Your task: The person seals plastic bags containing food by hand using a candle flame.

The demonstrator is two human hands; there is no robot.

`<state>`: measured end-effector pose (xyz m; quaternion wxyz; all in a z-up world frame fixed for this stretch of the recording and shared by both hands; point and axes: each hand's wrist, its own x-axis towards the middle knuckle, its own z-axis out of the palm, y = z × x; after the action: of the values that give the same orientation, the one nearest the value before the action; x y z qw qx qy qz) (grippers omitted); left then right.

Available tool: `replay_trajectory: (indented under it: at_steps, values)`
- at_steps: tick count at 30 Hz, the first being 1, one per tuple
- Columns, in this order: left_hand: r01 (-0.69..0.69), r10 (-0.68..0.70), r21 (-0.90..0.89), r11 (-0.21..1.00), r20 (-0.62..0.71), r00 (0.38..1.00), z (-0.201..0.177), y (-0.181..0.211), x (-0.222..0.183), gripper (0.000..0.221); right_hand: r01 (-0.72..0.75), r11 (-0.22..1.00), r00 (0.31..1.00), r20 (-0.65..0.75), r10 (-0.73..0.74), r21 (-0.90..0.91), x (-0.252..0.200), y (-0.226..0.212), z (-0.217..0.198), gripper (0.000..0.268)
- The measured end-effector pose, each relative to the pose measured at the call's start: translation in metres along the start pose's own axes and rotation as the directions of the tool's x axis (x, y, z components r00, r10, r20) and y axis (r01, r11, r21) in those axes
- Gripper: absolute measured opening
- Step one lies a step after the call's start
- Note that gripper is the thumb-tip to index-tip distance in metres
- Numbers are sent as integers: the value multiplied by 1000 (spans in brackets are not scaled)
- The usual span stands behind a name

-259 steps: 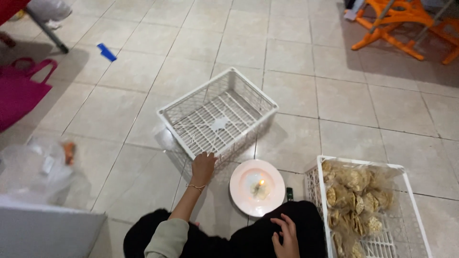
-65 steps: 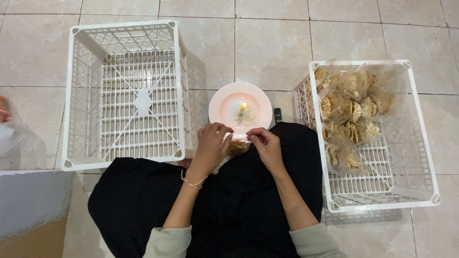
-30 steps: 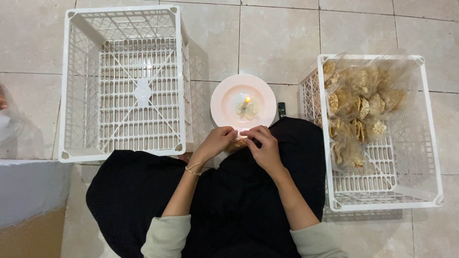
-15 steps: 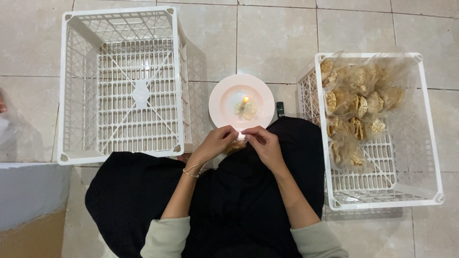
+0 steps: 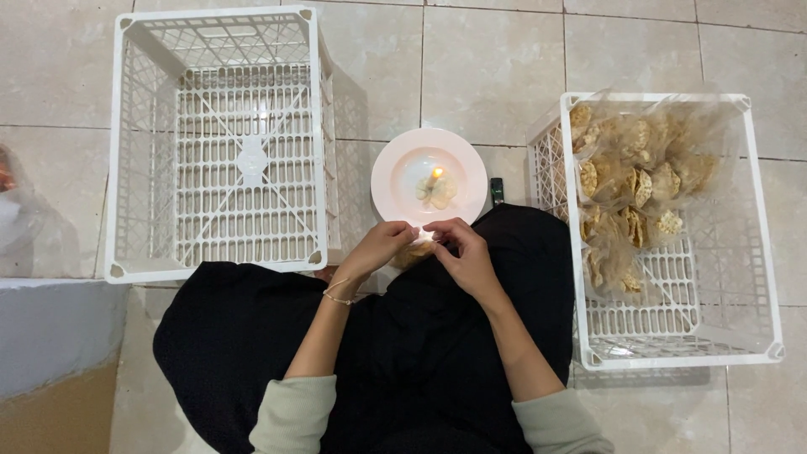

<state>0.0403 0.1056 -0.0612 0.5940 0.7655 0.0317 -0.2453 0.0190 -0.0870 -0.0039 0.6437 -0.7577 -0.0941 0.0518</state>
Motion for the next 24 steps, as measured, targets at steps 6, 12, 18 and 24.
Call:
replay_trajectory:
  at_steps: [6,12,18,24]
  values:
    - [46,-46,-20,999,1,999,-1,13,-9,29,114,976,993,-17,-119,-186,-1,-7,0,23]
    - [-10,6,112,994,31,999,-12,37,-25,31,165,953,984,-23,-176,-252,0,1,0,14]
    - [-260,261,308,915,40,965,-13,67,-44,19,145,962,986,-51,-160,-230,3,4,1,10]
    - [-336,549,716,611,-79,832,10,32,-31,8,4,991,995,-95,-17,-136,5,8,2,13]
